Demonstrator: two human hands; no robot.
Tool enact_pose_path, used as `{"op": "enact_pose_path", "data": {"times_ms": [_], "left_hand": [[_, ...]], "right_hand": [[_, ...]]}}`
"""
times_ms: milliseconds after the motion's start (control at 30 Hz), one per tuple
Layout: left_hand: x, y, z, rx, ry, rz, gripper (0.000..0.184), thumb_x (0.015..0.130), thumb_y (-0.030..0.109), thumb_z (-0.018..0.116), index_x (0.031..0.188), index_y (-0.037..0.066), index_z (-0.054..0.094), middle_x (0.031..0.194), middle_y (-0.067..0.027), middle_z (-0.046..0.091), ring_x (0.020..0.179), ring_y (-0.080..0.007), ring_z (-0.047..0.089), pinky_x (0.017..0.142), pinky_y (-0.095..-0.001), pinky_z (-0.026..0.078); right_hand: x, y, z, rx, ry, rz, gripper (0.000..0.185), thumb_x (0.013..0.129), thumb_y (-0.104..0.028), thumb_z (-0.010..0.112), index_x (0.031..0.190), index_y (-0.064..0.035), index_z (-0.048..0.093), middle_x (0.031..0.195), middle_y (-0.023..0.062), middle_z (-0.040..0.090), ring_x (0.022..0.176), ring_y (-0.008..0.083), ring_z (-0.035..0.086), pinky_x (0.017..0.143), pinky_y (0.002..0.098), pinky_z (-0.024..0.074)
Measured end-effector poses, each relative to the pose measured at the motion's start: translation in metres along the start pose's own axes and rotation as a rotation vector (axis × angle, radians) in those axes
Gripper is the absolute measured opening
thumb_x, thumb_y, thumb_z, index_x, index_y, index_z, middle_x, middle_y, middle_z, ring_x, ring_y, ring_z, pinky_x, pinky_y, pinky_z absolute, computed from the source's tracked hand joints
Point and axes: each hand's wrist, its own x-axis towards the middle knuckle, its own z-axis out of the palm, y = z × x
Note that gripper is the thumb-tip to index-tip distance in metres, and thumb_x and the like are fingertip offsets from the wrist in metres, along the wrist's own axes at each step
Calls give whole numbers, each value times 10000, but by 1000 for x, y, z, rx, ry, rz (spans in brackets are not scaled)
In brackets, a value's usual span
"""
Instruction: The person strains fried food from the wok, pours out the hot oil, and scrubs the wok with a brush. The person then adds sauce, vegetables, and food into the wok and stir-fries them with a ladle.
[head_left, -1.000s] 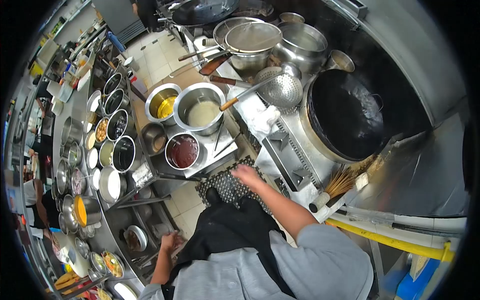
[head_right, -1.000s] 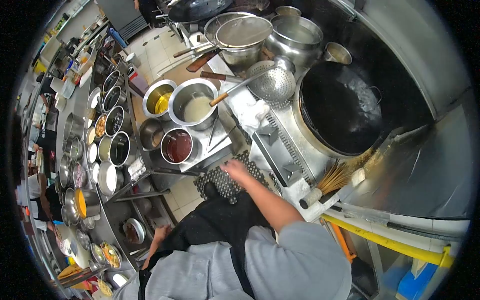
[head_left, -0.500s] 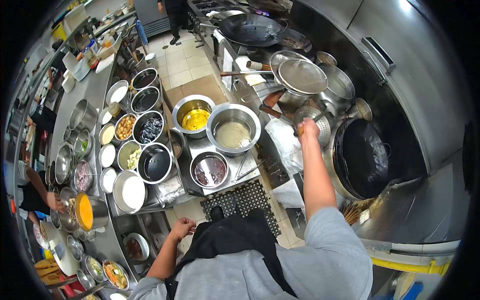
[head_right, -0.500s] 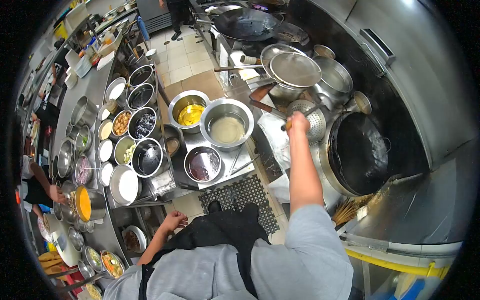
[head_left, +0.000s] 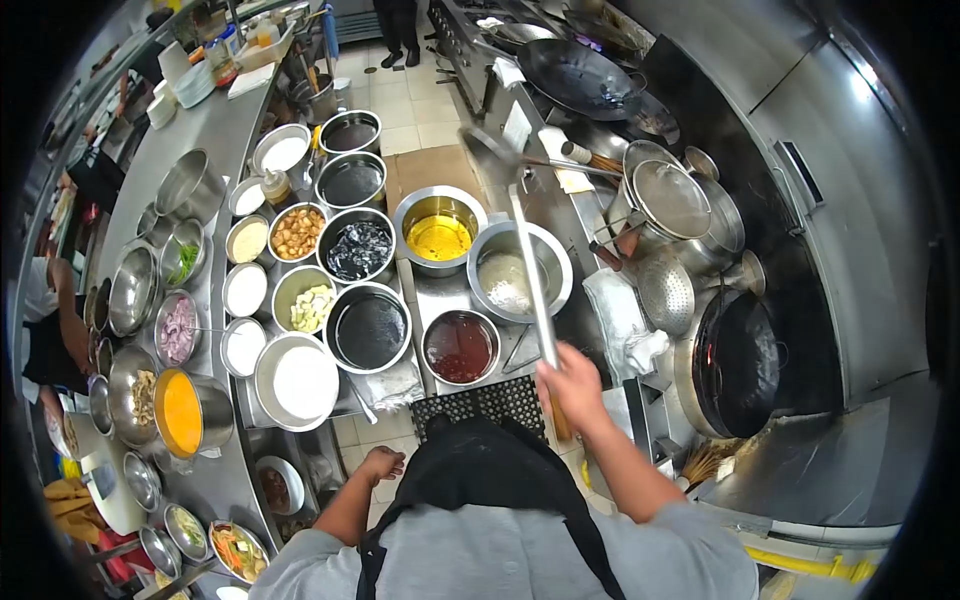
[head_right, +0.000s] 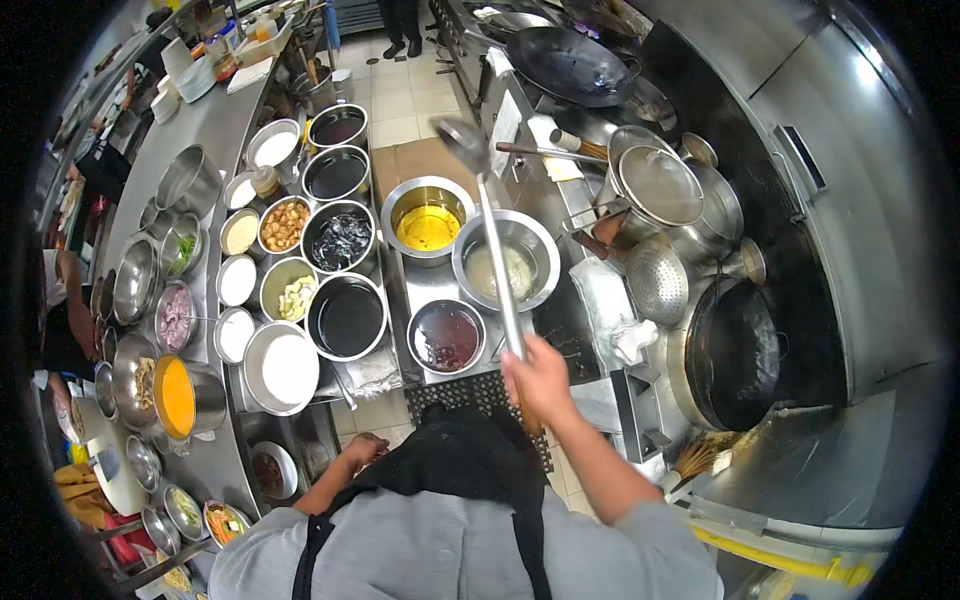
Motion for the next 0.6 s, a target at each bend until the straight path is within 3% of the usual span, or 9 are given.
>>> {"op": "enact_pose_path", "data": {"times_ms": [33,67,200,267,300,333,367,467,600], "left_hand": [[-5,0,2,-39,64,14,207,843,242,635,859,39,601,776,-62,636,659,-173,619,575,-320,502],[-8,-3,-1,-42,70,17,207,843,242,635,859,39,601,776,-62,636,659,-173,619,575,-320,502],[-26,-24,-7,-141,130,23,174,849,203,617,910,44,580,762,-62,627,660,-176,616,588,-323,501],[-30,-63,-14,-29,113,209,149,853,195,600,866,46,589,740,-60,617,628,-172,599,575,-319,496],[-32,-84,-18,4,90,284,144,856,191,591,843,47,592,727,-59,612,611,-170,589,567,-317,493],[-38,-96,-19,-12,102,282,154,856,198,588,828,47,595,715,-54,607,598,-166,581,556,-312,485],[-46,-101,-17,-66,122,204,165,856,206,586,812,47,597,703,-49,602,585,-162,572,545,-308,477],[-46,-115,-7,-355,199,-100,195,855,226,583,778,47,604,676,-38,593,560,-152,555,518,-295,457],[-43,-122,-9,-299,216,-116,194,852,224,583,786,44,612,671,-37,597,566,-148,557,512,-295,450]], "right_hand": [[38,17,6,-64,21,-44,256,889,-87,572,1126,-8,519,602,7,506,398,79,449,344,225,368],[77,32,10,-174,59,10,257,868,-112,587,1088,17,553,646,74,570,480,173,543,441,303,454],[203,97,32,-571,68,-141,223,801,-132,607,920,53,568,768,212,620,697,328,627,642,429,496],[218,89,54,-357,20,223,172,830,-131,591,837,27,523,677,154,585,528,270,585,454,399,467],[221,91,60,-354,14,223,172,830,-131,591,837,27,523,677,154,585,528,270,585,454,399,467],[226,96,65,-272,19,283,157,852,-143,577,811,-5,515,633,99,540,466,210,522,399,354,421],[229,97,70,-189,23,342,158,874,-154,564,785,-37,506,588,44,494,403,149,459,344,309,375],[228,98,76,-76,17,428,168,888,-158,550,765,-60,492,584,25,479,413,126,440,357,300,368],[216,94,68,186,-50,510,156,905,-172,528,793,-71,490,593,4,466,409,102,412,360,284,360]]}}
